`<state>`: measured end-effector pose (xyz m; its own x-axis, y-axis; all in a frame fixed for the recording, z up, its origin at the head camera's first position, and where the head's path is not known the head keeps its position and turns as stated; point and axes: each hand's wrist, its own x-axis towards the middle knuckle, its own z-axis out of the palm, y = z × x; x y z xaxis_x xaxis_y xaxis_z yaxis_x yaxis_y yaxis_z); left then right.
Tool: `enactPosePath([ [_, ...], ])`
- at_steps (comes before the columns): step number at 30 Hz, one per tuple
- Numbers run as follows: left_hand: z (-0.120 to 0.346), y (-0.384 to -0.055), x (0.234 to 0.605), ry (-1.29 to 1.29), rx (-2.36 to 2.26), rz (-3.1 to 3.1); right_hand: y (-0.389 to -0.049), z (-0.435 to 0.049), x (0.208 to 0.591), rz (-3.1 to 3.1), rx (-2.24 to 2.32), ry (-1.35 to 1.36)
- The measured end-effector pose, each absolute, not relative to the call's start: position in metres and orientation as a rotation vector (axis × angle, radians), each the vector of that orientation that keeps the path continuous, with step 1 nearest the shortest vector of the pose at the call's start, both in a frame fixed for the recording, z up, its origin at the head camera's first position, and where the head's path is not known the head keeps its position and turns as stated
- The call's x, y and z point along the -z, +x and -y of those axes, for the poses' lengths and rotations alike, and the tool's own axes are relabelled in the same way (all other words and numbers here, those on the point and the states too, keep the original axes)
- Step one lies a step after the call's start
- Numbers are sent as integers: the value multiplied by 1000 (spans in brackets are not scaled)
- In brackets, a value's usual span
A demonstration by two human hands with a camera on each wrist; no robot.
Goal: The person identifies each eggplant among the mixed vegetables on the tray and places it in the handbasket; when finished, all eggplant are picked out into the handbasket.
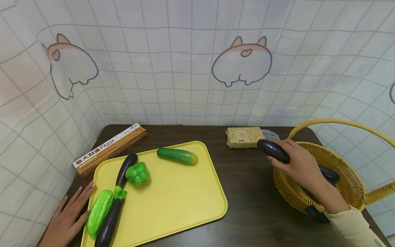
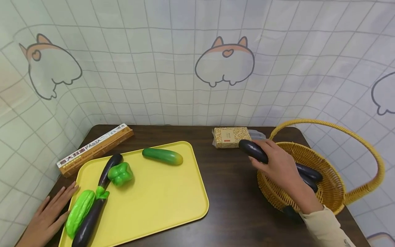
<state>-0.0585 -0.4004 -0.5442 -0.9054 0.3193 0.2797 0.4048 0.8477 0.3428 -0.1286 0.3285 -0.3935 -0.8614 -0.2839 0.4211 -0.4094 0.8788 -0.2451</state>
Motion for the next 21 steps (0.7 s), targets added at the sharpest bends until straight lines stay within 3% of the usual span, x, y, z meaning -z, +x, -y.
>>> enactPosePath([
  [21, 402, -60, 546, -569, 585, 2834, -98, -391, 407, 2803, -460, 352],
])
